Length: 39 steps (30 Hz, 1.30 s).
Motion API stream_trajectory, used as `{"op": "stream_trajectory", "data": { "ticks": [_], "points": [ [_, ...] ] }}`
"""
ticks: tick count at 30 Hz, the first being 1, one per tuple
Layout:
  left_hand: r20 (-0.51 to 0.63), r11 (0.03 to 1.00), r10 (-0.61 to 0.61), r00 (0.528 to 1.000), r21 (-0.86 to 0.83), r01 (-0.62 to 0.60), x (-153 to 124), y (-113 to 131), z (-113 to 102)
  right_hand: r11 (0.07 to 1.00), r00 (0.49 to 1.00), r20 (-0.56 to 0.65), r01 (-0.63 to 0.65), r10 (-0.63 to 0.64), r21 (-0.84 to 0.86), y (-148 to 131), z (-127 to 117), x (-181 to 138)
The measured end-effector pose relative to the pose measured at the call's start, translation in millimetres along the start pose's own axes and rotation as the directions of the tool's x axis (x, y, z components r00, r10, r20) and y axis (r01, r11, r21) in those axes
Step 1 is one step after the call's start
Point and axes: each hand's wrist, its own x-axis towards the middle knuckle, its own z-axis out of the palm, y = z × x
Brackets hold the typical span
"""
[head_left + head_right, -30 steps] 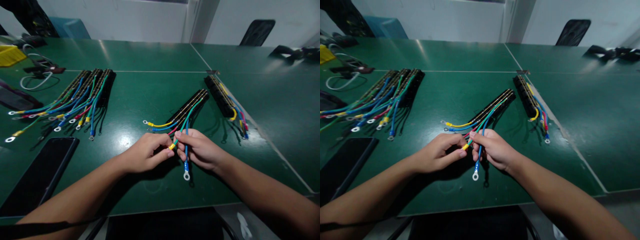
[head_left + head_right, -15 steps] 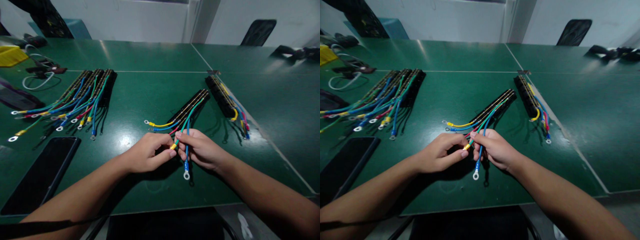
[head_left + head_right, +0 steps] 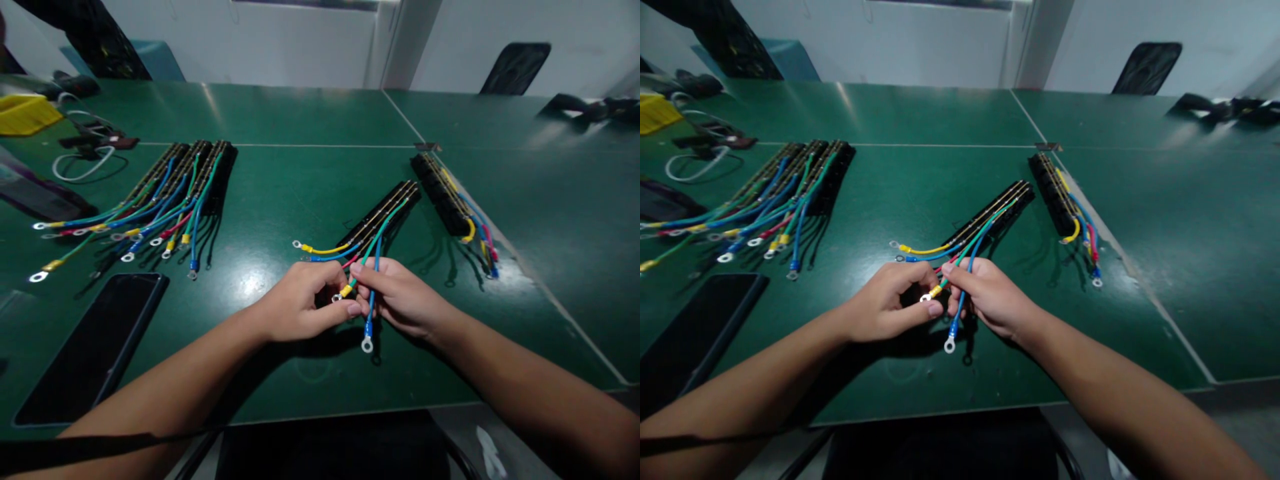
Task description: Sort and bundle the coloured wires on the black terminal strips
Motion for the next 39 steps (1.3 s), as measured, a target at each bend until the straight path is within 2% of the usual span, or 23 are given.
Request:
{"op": "stream_trajectory", "data": {
  "ticks": [4, 11, 39],
  "points": [
    [-0.065, 0.999, -0.006, 0.998, 0.047, 0.01, 1, -4, 2, 0.999, 0.999, -0.022, -0.029, 0.029, -0.032, -2, 3, -1],
    [-0.11, 0.984, 0.087, 0.99, 0.162, -0.069, 0, -9, 2, 0.995, 0.999, -0.031, -0.037, 0.034, -0.089, -3, 4, -1],
    [-0.087, 0.947, 0.159, 0.983, 0.294, -0.128, 1, -13, 0, 0.992, 0.998, -0.057, -0.036, 0.029, -0.124, -3, 2, -1]
  ]
}}
